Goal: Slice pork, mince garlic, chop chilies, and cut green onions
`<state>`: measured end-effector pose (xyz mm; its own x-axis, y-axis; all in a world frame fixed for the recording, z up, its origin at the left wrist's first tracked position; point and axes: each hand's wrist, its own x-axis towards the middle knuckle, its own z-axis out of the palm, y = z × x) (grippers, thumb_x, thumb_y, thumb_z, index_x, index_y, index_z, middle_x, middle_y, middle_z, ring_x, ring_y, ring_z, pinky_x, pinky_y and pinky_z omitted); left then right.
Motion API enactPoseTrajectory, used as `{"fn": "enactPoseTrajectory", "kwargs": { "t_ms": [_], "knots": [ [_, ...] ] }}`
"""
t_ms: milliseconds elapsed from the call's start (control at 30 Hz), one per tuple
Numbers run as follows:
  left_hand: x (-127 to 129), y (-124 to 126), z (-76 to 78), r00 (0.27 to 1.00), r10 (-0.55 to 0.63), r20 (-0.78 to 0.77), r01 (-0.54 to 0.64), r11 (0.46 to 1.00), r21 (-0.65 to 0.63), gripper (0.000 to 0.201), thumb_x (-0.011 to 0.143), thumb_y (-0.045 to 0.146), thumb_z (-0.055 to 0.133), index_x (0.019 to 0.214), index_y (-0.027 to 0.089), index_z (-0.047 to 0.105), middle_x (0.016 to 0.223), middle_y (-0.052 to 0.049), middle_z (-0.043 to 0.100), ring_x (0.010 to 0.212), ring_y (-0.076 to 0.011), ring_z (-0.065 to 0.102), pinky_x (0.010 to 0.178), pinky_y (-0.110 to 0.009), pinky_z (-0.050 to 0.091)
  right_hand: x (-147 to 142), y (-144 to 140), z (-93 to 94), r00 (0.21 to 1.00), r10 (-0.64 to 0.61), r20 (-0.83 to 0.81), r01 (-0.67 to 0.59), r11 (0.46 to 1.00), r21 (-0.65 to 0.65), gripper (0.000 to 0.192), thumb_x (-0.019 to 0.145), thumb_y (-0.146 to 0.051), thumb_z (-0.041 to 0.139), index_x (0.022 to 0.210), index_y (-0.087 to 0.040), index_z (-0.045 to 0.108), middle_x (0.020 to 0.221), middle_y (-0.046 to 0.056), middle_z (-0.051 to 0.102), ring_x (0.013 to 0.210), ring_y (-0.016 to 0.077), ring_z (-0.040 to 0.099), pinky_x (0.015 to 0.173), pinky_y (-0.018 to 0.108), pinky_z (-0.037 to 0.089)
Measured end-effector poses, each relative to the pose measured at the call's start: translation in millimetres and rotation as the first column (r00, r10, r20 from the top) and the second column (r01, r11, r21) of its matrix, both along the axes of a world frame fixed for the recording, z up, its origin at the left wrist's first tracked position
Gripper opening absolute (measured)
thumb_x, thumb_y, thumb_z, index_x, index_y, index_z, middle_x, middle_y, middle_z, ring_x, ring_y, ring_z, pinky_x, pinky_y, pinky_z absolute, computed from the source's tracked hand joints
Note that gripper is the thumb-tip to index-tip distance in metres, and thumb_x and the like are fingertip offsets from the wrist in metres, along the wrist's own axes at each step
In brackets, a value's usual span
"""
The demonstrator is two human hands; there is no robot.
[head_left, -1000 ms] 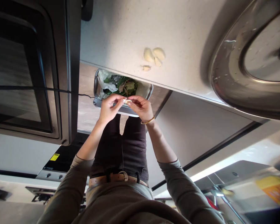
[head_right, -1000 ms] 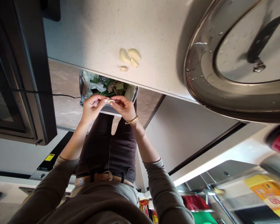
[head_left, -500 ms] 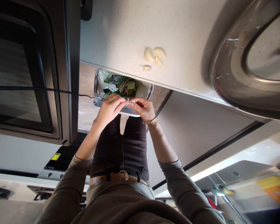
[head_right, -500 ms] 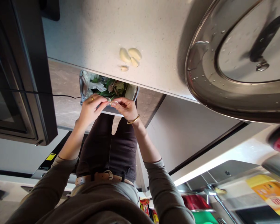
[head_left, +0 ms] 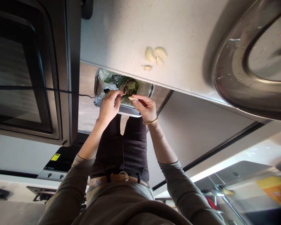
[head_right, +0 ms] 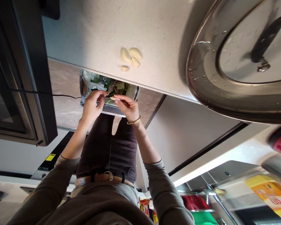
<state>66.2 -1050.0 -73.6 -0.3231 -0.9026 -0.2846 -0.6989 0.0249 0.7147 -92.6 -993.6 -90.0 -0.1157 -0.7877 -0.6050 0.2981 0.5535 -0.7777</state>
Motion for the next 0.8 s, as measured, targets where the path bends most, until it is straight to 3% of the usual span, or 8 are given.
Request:
{"fn": "enactPoseTrajectory", "kwargs": {
  "t_ms": [100, 267, 433, 533, 633, 800],
  "knots": [
    [-6.4, 4.9, 4.9, 0.987, 0.104, -0.122, -0.09, 0.989, 0.12, 0.02, 0.089, 0.029, 0.048, 0.098, 0.019, 0.063, 0.094, -0.005, 0.067, 0.081, -0.0132, 0.062, 0.07, -0.024, 0.049, 2.1, -0.1, 4.4, 0.999, 0.014, -0.039, -0.013, 1.0, 0.022, 0.034, 0.071, -0.044, 0.07, 0.099, -0.024, 0.07, 0.092, 0.004, 0.069, 0.072, 0.014, 0.061, 0.054, 0.026, 0.05],
    [-15.0, 16.5, 4.1, 0.886, 0.341, -0.313, -0.233, 0.913, 0.336, 0.026, 0.083, 0.04, 0.059, 0.098, 0.02, 0.063, 0.086, -0.003, 0.069, 0.077, -0.0127, 0.065, 0.067, -0.024, 0.053, 4.1, -1.7, 10.0, 0.996, 0.048, -0.075, -0.048, 0.999, 0.0, 0.033, 0.073, -0.041, 0.069, 0.103, -0.028, 0.069, 0.103, 0.005, 0.067, 0.086, 0.0178, 0.062, 0.062, 0.03, 0.053],
    [-15.8, 18.5, -2.4, 0.839, 0.399, -0.37, -0.248, 0.885, 0.394, 0.026, 0.084, 0.043, 0.057, 0.099, 0.023, 0.064, 0.089, -0.002, 0.07, 0.076, -0.0125, 0.066, 0.065, -0.026, 0.054, 6.8, -2.9, 9.0, 0.994, 0.065, -0.083, -0.068, 0.997, -0.036, 0.036, 0.076, -0.043, 0.065, 0.109, -0.029, 0.066, 0.101, 0.003, 0.068, 0.09, 0.017, 0.063, 0.071, 0.032, 0.055],
    [-15.6, 18.6, -2.2, 0.855, 0.385, -0.348, -0.268, 0.902, 0.34, 0.026, 0.084, 0.042, 0.056, 0.098, 0.022, 0.065, 0.088, -0.002, 0.07, 0.075, -0.0125, 0.066, 0.066, -0.026, 0.054, 9.1, -4.3, 8.2, 0.994, 0.07, -0.088, -0.072, 0.997, -0.03, 0.036, 0.074, -0.044, 0.067, 0.105, -0.025, 0.068, 0.095, 0.003, 0.07, 0.086, 0.0161, 0.064, 0.075, 0.032, 0.056],
    [-15.7, 18.1, 2.3, 0.901, 0.335, -0.277, -0.291, 0.938, 0.188, 0.025, 0.085, 0.039, 0.055, 0.101, 0.022, 0.064, 0.093, -0.003, 0.068, 0.083, -0.0136, 0.065, 0.073, -0.027, 0.054, 11.4, -6.2, 9.7, 0.994, 0.03, -0.106, -0.033, 0.999, -0.029, 0.031, 0.074, -0.043, 0.068, 0.098, -0.023, 0.07, 0.095, 0.003, 0.07, 0.086, 0.0157, 0.065, 0.078, 0.031, 0.055],
    [-15.0, 14.0, 10.5, 0.978, 0.149, -0.148, -0.162, 0.984, -0.076, 0.016, 0.085, 0.031, 0.057, 0.098, 0.024, 0.065, 0.103, -0.004, 0.062, 0.101, -0.0168, 0.058, 0.089, -0.033, 0.049, 13.3, -7.5, 14.1, 0.994, 0.015, -0.106, -0.017, 1.0, -0.012, 0.029, 0.072, -0.041, 0.07, 0.094, -0.023, 0.071, 0.093, 0.003, 0.07, 0.087, 0.0158, 0.064, 0.077, 0.03, 0.055]
  ]
}}
